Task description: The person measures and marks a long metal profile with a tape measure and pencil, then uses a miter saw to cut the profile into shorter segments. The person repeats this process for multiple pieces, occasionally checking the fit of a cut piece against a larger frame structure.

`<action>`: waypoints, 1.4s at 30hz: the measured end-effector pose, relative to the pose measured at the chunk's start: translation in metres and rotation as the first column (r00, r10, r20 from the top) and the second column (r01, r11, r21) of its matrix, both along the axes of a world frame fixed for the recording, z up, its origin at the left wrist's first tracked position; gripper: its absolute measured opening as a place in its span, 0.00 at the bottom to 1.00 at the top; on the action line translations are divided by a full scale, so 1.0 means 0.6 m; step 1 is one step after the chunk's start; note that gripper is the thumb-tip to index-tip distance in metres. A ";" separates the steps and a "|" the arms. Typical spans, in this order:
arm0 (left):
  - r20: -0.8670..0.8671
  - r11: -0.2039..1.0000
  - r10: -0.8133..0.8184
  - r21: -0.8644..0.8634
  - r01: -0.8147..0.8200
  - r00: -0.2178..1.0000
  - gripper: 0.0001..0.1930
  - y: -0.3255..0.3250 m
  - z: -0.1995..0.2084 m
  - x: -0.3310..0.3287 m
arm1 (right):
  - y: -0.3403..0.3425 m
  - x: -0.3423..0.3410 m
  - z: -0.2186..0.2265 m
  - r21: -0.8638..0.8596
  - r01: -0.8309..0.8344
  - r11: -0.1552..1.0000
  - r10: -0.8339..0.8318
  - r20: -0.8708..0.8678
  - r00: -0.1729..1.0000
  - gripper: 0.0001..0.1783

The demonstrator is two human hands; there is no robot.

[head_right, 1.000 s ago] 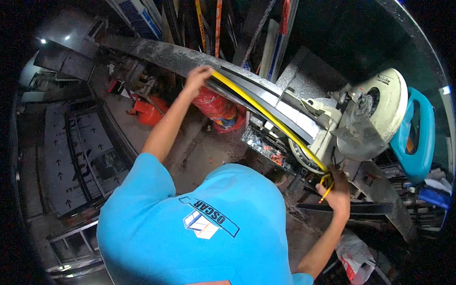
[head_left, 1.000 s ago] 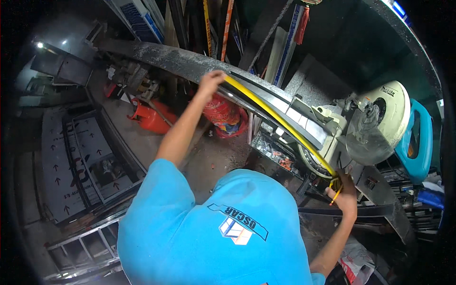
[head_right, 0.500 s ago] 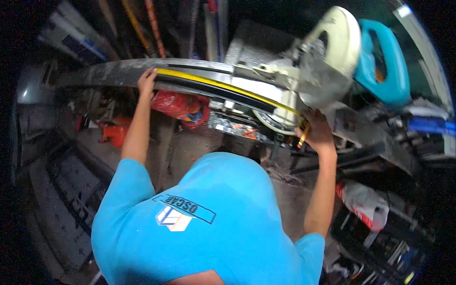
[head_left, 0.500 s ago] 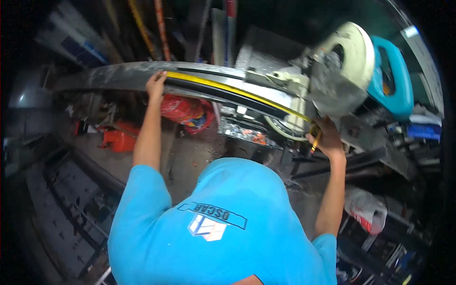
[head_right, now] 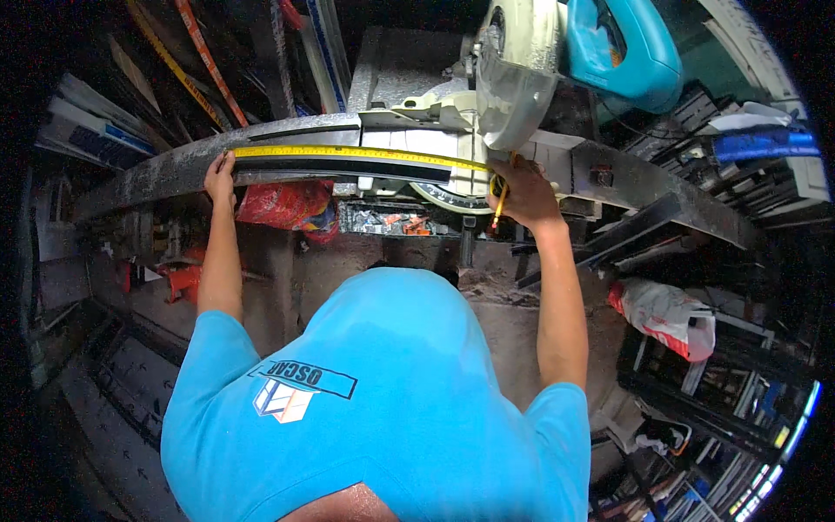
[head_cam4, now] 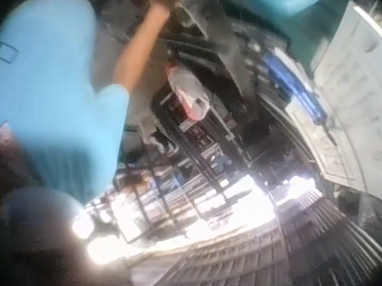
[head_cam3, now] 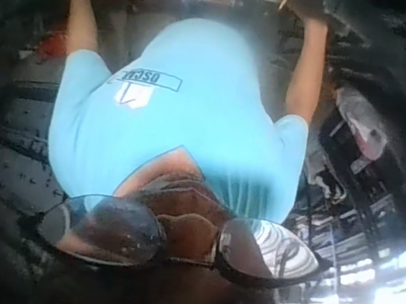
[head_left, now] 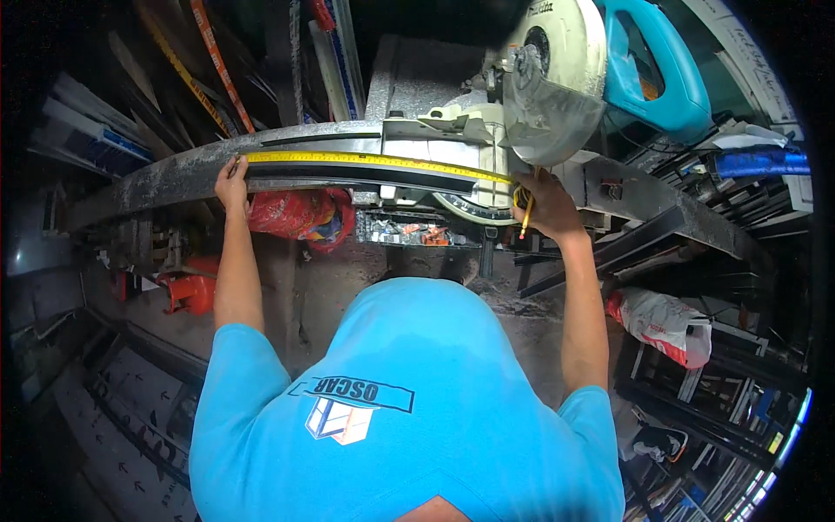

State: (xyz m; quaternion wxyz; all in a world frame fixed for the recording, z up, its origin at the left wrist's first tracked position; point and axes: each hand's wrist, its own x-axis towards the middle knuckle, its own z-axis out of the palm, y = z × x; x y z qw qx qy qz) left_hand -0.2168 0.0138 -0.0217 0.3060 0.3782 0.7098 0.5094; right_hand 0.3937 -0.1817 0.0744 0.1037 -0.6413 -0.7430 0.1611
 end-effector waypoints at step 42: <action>0.094 0.977 0.044 0.205 -0.062 0.995 0.20 0.028 0.001 -0.049 | 0.002 -0.009 -0.010 0.001 -0.006 1.000 0.006 -0.084 0.996 0.39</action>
